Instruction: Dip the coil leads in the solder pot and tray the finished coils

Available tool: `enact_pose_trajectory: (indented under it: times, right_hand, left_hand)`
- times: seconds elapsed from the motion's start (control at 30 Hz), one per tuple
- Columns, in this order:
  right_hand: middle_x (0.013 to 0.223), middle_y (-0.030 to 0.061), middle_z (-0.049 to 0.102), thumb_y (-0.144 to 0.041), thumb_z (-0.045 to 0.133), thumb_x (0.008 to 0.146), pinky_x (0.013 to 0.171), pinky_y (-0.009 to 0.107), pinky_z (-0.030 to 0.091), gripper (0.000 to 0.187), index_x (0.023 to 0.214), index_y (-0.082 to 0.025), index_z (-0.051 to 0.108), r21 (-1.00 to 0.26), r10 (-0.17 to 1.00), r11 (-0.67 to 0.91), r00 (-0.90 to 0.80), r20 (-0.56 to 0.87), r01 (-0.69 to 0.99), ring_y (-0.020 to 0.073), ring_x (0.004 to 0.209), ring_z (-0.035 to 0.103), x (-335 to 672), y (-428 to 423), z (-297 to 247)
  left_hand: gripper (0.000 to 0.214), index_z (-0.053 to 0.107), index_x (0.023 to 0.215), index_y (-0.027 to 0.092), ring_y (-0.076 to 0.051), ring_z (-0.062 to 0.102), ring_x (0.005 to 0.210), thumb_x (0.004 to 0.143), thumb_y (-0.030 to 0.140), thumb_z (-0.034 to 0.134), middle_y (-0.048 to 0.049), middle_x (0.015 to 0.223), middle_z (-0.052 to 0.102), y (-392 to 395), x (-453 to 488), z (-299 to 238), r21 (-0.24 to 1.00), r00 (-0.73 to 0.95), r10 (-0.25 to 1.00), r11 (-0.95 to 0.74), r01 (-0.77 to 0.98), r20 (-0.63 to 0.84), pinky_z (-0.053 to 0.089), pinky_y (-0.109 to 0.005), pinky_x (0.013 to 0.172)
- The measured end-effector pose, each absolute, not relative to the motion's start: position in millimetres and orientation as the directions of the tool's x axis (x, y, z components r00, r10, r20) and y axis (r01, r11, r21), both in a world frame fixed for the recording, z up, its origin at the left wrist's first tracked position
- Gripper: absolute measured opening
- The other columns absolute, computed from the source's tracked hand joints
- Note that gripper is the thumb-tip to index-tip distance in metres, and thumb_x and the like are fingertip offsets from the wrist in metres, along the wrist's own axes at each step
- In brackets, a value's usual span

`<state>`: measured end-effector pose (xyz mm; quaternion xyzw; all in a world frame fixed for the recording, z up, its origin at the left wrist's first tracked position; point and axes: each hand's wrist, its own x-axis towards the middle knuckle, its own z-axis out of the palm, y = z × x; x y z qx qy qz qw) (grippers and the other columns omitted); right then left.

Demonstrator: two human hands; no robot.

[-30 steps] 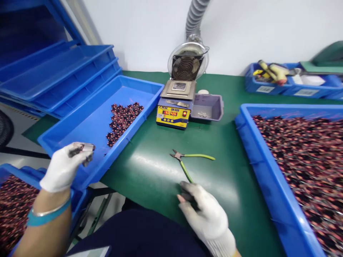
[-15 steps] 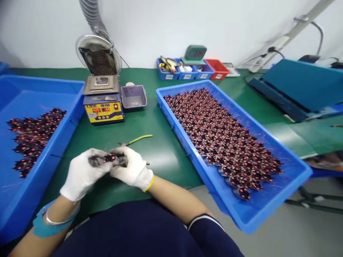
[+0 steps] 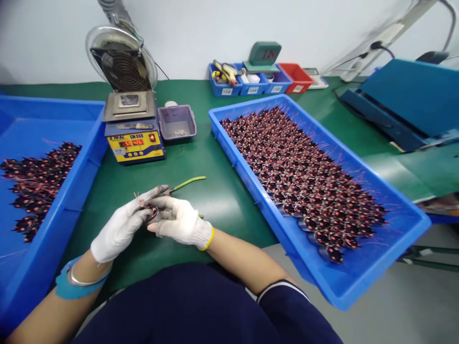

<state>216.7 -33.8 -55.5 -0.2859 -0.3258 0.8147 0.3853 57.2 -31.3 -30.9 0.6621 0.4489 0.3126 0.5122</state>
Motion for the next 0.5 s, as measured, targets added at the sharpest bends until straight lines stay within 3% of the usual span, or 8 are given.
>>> enact_pose_trajectory:
  times: [0.17, 0.3, 0.5]
  right_hand:
    - [0.087, 0.0011, 0.062, -0.012, 0.076, 0.051, 0.053, 0.016, 0.046, 0.053, 0.100, -0.018, 0.058, -0.760, 0.798, -0.513, -0.548, -0.251, -0.400, 0.0099, 0.072, 0.058, 216, -34, -56]
    - [0.081, -0.0005, 0.062, -0.012, 0.075, 0.052, 0.055, 0.018, 0.047, 0.052, 0.100, -0.017, 0.057, -0.771, 0.791, -0.510, -0.561, -0.247, -0.381, 0.0089, 0.067, 0.058, 215, -35, -58]
    - [0.079, -0.0005, 0.063, -0.006, 0.073, 0.052, 0.055, 0.018, 0.048, 0.046, 0.094, -0.015, 0.057, -0.802, 0.769, -0.505, -0.589, -0.250, -0.319, 0.0077, 0.063, 0.057, 220, -34, -50]
  left_hand:
    - [0.066, 0.044, 0.135, 0.020, -0.030, 0.038, 0.129, 0.079, 0.053, 0.054, -0.0085, 0.140, 0.044, -31, 52, -38, 0.991, 0.465, 0.884, -0.095, 0.092, 0.042, 0.029, -0.043, 0.110]
    - [0.048, 0.048, 0.131, 0.020, -0.025, 0.041, 0.127, 0.087, 0.038, 0.049, -0.0065, 0.137, 0.049, -31, 51, -43, 0.991, 0.417, 0.908, -0.025, 0.130, -0.032, 0.028, -0.040, 0.110]
    - [0.039, 0.056, 0.124, 0.020, -0.026, 0.046, 0.123, 0.092, 0.035, 0.038, -0.0056, 0.131, 0.055, -37, 56, -41, 0.986, 0.373, 0.928, 0.054, -0.159, 0.009, 0.034, -0.044, 0.107]
